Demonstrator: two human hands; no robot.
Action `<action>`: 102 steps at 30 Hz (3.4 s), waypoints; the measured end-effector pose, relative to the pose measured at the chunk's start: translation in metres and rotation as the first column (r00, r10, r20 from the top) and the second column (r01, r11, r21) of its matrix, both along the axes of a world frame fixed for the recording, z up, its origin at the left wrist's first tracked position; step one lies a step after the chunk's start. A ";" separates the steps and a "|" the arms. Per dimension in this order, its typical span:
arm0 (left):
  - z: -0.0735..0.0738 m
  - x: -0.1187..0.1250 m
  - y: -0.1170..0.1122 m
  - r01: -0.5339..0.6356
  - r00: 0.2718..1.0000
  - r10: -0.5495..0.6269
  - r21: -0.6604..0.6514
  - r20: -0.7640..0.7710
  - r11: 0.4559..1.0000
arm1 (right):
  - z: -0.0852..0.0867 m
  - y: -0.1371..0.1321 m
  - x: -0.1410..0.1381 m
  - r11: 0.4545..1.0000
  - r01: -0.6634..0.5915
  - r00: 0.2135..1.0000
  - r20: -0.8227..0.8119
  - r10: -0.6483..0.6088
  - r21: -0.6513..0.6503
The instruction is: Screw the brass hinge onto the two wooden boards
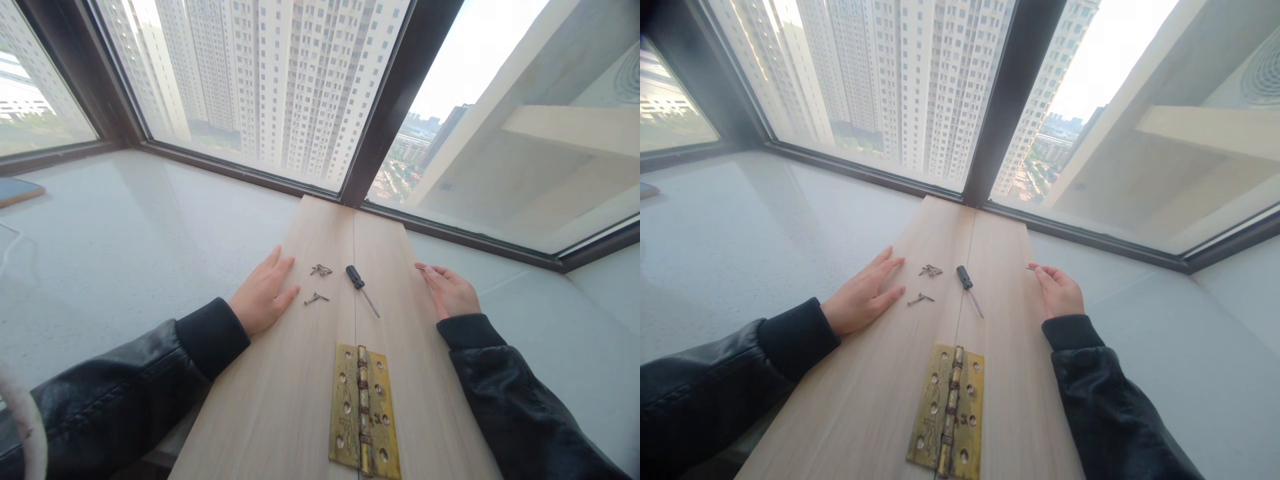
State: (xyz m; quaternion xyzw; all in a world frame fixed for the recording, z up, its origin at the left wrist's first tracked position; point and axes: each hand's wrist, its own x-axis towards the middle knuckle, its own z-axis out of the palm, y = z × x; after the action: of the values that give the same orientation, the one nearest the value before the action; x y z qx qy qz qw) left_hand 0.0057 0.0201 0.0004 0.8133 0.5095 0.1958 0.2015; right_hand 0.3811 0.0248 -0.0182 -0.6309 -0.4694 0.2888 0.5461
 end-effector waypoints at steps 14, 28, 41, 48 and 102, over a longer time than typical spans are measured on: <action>-0.001 -0.002 -0.001 -0.030 0.999 0.030 -0.004 0.025 1.000 | 0.090 -0.091 -0.118 0.713 -0.681 0.606 0.418 0.677 -0.168; 0.001 -0.003 -0.001 -0.033 0.999 0.033 0.001 0.012 0.999 | 0.057 -0.084 -0.126 0.662 -0.745 0.523 0.546 0.655 -0.081; 0.001 -0.003 -0.002 -0.029 1.000 0.029 0.001 0.009 1.000 | 0.058 -0.084 -0.127 0.634 -0.770 0.447 0.646 0.619 -0.074; 0.000 -0.003 -0.001 -0.032 0.999 0.032 0.009 0.007 0.999 | 0.055 -0.083 -0.127 0.636 -0.769 0.435 0.679 0.591 -0.061; 0.001 -0.004 -0.002 -0.012 1.000 0.011 0.065 0.007 0.998 | 0.051 -0.082 -0.124 0.632 -0.773 0.471 0.626 0.621 -0.045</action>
State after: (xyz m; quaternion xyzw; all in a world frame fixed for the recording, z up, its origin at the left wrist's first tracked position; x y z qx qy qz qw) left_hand 0.0014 0.0186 0.0018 0.8157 0.5069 0.2163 0.1755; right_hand 0.2568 -0.0568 0.0332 -0.3649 -0.8620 0.2166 0.2774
